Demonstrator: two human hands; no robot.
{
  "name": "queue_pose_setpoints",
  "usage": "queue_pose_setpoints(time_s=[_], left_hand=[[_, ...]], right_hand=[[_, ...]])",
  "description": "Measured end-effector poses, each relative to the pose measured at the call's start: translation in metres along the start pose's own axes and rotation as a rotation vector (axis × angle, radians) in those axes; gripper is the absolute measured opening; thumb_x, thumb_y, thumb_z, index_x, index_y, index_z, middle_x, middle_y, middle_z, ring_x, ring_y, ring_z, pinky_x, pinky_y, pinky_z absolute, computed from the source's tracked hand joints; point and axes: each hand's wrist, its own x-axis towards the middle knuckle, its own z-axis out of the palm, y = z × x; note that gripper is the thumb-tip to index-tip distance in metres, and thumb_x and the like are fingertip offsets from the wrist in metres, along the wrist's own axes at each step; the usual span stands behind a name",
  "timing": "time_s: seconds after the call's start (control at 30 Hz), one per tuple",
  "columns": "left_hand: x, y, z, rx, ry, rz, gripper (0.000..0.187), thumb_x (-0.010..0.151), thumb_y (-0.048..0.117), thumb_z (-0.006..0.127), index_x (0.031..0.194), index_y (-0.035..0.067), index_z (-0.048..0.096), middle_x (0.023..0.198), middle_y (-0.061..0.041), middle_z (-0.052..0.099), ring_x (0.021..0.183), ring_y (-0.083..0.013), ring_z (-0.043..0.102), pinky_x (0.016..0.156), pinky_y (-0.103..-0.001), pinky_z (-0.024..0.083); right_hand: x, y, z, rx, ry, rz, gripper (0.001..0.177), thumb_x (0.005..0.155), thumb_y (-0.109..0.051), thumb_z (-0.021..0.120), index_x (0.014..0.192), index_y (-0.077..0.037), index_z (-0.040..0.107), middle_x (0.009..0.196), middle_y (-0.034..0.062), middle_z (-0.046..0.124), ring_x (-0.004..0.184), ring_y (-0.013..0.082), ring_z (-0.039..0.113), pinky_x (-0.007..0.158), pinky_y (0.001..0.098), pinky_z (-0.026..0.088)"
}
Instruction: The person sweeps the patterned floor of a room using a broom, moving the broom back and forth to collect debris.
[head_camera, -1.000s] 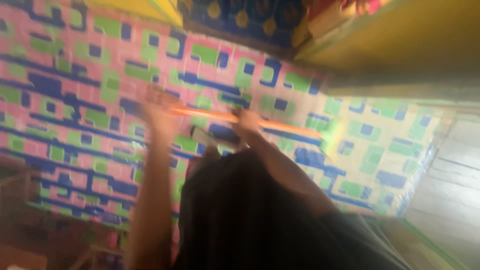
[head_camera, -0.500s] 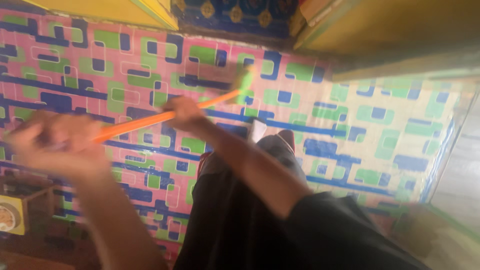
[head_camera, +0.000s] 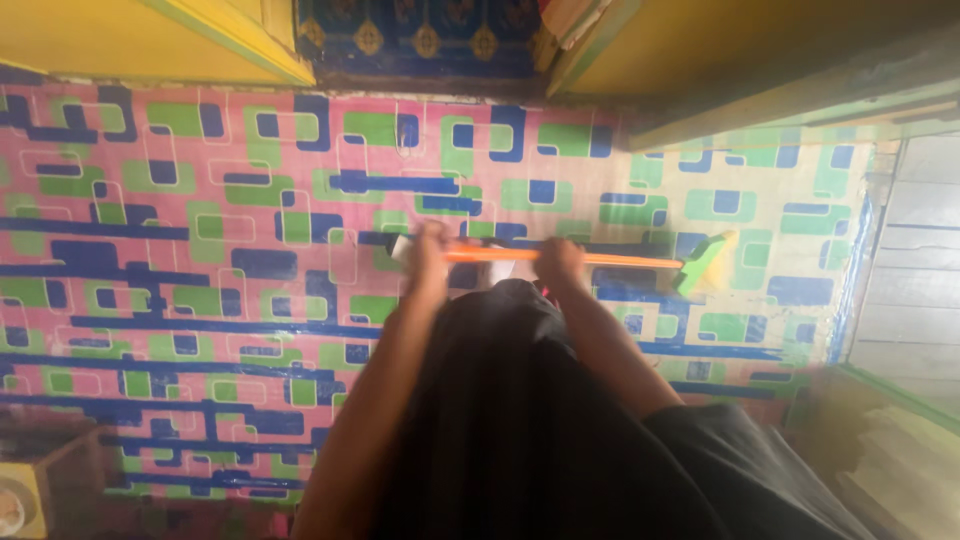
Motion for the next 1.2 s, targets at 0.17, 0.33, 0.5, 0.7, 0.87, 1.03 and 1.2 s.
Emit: queue_pose_setpoints(time_s=[0.17, 0.33, 0.5, 0.7, 0.87, 1.03, 1.2], left_hand=[[-0.003, 0.159, -0.06, -0.298, -0.028, 0.335, 0.021, 0.096, 0.027, 0.05, 0.081, 0.013, 0.047, 0.067, -0.002, 0.042, 0.06, -0.0205, 0.051, 0.066, -0.044, 0.054], [-0.081, 0.341, -0.105, -0.463, -0.221, 0.735, 0.03, 0.107, 0.032, 0.048, 0.085, 0.011, 0.048, 0.066, 0.001, 0.039, 0.049, -0.0107, 0.032, 0.048, -0.026, 0.027], [-0.119, 0.401, -0.082, -0.11, -0.2, 1.027, 0.041, 0.111, 0.031, 0.041, 0.077, 0.009, 0.041, 0.054, -0.001, 0.036, 0.041, -0.0096, 0.026, 0.044, -0.025, 0.024], [-0.025, 0.395, -0.037, -0.245, -0.244, 0.806, 0.04, 0.114, 0.026, 0.044, 0.077, 0.011, 0.042, 0.056, 0.001, 0.035, 0.04, -0.0079, 0.028, 0.042, -0.025, 0.026], [0.052, 0.327, -0.006, -0.371, -0.214, 0.369, 0.014, 0.099, 0.021, 0.052, 0.087, 0.013, 0.052, 0.057, 0.005, 0.034, 0.047, -0.0087, 0.03, 0.046, -0.029, 0.026], [0.105, 0.204, 0.032, -0.147, -0.376, 0.183, 0.037, 0.103, 0.022, 0.047, 0.067, 0.014, 0.041, 0.057, 0.001, 0.039, 0.049, -0.0123, 0.037, 0.051, -0.03, 0.035], [0.173, 0.164, 0.017, -0.019, -0.217, 0.078, 0.037, 0.101, 0.027, 0.048, 0.068, 0.014, 0.042, 0.059, 0.0, 0.041, 0.05, -0.0142, 0.041, 0.06, -0.036, 0.05]], right_hand=[[0.049, -0.15, -0.067, 0.156, -0.082, -0.196, 0.05, 0.067, -0.043, 0.081, 0.112, -0.022, 0.079, 0.1, 0.0148, 0.071, 0.093, 0.0361, 0.067, 0.08, 0.0546, 0.052], [0.077, -0.34, -0.193, 0.564, 0.069, -0.503, 0.031, 0.076, -0.032, 0.077, 0.104, -0.02, 0.08, 0.098, 0.0114, 0.077, 0.093, 0.0348, 0.071, 0.085, 0.0471, 0.055], [0.12, -0.434, -0.23, 0.664, -0.049, -0.623, 0.023, 0.09, -0.034, 0.073, 0.088, -0.012, 0.072, 0.091, 0.0104, 0.076, 0.092, 0.0325, 0.072, 0.084, 0.0446, 0.057], [0.188, -0.405, -0.126, 0.635, 0.437, -0.737, 0.011, 0.075, -0.02, 0.081, 0.081, -0.014, 0.073, 0.083, 0.0097, 0.07, 0.082, 0.0352, 0.068, 0.075, 0.0466, 0.055], [0.184, -0.262, -0.047, 0.671, 0.057, -0.378, 0.023, 0.074, -0.014, 0.081, 0.097, -0.016, 0.077, 0.098, 0.0088, 0.074, 0.094, 0.0339, 0.07, 0.087, 0.0478, 0.055], [0.158, -0.144, -0.042, 0.176, 0.096, -0.109, 0.033, 0.079, -0.033, 0.075, 0.109, -0.019, 0.077, 0.108, 0.0079, 0.072, 0.107, 0.0312, 0.067, 0.101, 0.0497, 0.046], [0.182, -0.144, -0.072, -0.297, -0.224, 0.166, 0.026, 0.091, -0.041, 0.067, 0.099, -0.019, 0.078, 0.108, 0.0083, 0.074, 0.109, 0.0296, 0.067, 0.112, 0.0657, 0.027]])
